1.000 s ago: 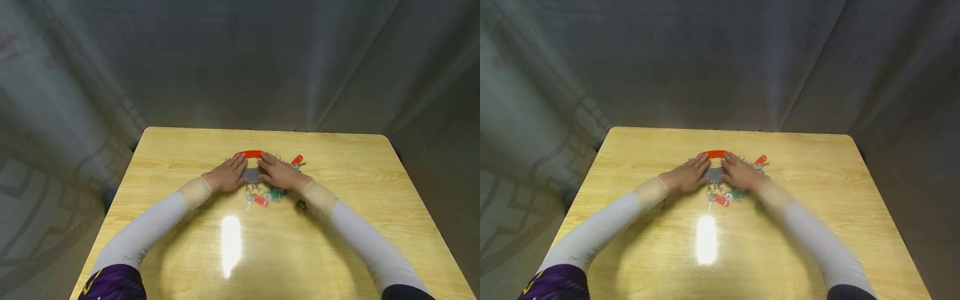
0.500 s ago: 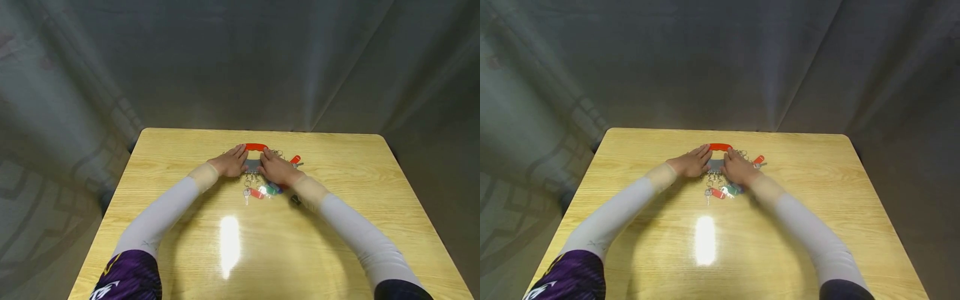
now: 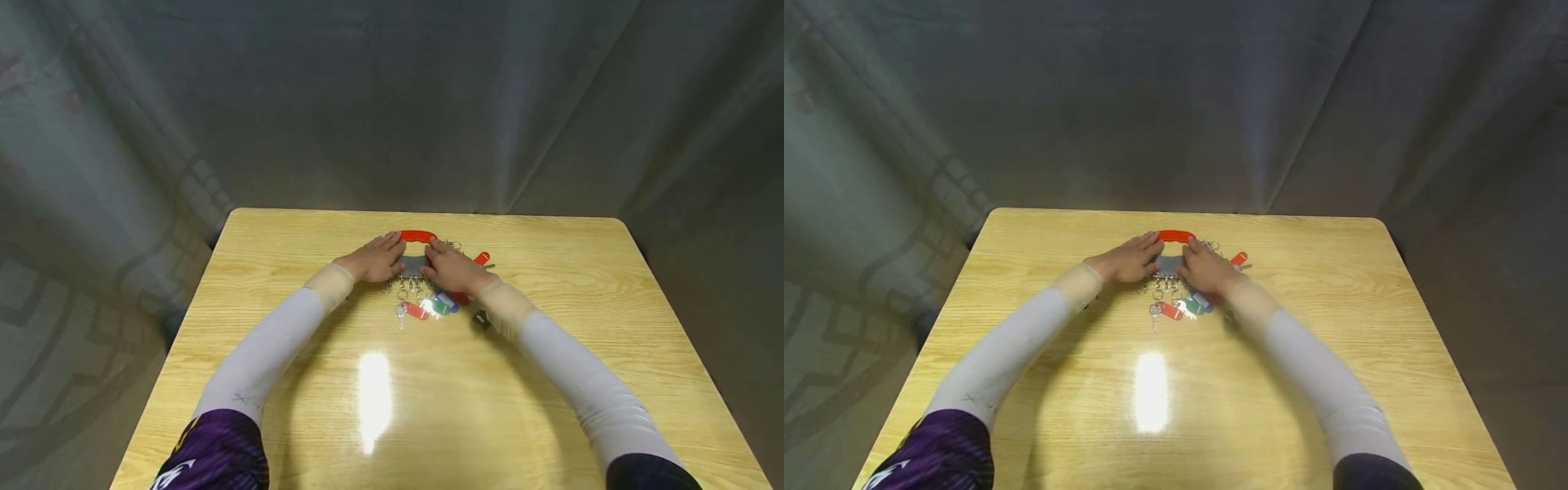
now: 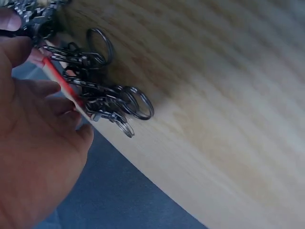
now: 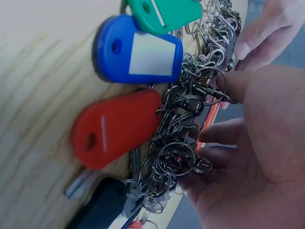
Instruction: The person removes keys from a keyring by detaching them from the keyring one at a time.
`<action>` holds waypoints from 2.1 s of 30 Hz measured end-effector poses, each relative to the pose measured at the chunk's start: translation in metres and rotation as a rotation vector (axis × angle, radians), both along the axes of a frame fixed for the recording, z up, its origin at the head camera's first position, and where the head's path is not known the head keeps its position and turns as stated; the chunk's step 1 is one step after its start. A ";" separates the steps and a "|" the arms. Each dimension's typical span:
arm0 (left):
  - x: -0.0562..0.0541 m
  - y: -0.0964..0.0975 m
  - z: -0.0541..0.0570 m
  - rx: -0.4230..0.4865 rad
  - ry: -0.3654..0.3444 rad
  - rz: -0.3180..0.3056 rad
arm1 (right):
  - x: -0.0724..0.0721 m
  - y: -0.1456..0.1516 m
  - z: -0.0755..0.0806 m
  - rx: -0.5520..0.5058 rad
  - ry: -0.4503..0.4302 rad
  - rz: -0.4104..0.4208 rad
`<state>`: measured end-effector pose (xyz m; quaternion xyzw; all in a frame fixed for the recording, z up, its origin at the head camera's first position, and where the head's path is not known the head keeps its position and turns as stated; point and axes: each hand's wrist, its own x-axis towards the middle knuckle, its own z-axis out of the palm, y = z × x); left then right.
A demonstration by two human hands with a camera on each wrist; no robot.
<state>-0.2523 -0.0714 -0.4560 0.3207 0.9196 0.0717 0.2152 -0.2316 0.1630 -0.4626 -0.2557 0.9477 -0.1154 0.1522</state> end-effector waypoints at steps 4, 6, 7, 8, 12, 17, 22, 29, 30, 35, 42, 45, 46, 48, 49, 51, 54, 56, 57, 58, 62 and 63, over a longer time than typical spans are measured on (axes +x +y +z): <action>0.006 -0.003 0.003 0.134 0.027 0.013 | 0.004 0.003 0.003 -0.059 0.025 -0.014; 0.012 -0.004 0.006 0.193 0.040 0.027 | 0.007 0.005 0.005 -0.108 0.061 -0.017; 0.015 -0.004 0.008 0.226 0.038 0.038 | 0.009 0.005 0.007 -0.133 0.083 -0.019; 0.018 -0.005 0.010 0.251 0.040 0.048 | 0.011 0.006 0.009 -0.157 0.103 -0.024; 0.031 -0.005 0.020 0.344 0.045 0.079 | 0.022 0.003 0.018 -0.241 0.168 -0.058; 0.051 -0.008 0.026 0.408 0.106 0.100 | 0.042 -0.011 0.018 -0.278 0.157 -0.042; 0.072 -0.009 0.022 0.352 0.142 0.101 | 0.064 -0.029 0.004 -0.258 0.146 -0.032; 0.085 -0.004 0.002 0.274 0.123 0.156 | 0.079 -0.046 -0.013 -0.225 0.203 -0.139; 0.085 -0.003 -0.001 0.278 0.120 0.160 | 0.080 -0.048 -0.014 -0.223 0.212 -0.148; 0.084 0.001 -0.010 0.322 0.135 0.172 | 0.084 -0.054 -0.019 -0.269 0.229 -0.154; 0.083 0.005 -0.016 0.380 0.139 0.194 | 0.084 -0.052 -0.021 -0.363 0.133 -0.234; 0.083 0.005 -0.018 0.402 0.134 0.192 | 0.084 -0.049 -0.018 -0.449 0.053 -0.285; 0.083 0.005 -0.019 0.411 0.128 0.190 | 0.084 -0.048 -0.017 -0.474 0.034 -0.295; 0.082 0.005 -0.020 0.429 0.106 0.191 | 0.083 -0.046 -0.016 -0.524 0.001 -0.306; 0.082 0.005 -0.021 0.436 0.095 0.192 | 0.083 -0.046 -0.015 -0.540 -0.010 -0.307; 0.082 0.005 -0.021 0.457 0.079 0.200 | 0.082 -0.045 -0.015 -0.563 -0.027 -0.304; 0.081 0.004 -0.023 0.507 0.072 0.224 | 0.080 -0.044 -0.017 -0.595 -0.050 -0.305; 0.080 0.002 -0.023 0.550 0.068 0.241 | 0.079 -0.043 -0.017 -0.622 -0.065 -0.314; 0.079 0.001 -0.023 0.575 0.059 0.252 | 0.079 -0.043 -0.017 -0.634 -0.068 -0.316; 0.079 0.000 -0.024 0.596 0.050 0.262 | 0.078 -0.043 -0.017 -0.642 -0.069 -0.318; 0.076 -0.006 -0.026 0.663 -0.008 0.288 | 0.075 -0.044 -0.018 -0.668 -0.077 -0.327; 0.076 -0.007 -0.026 0.675 -0.021 0.284 | 0.075 -0.044 -0.019 -0.677 -0.082 -0.333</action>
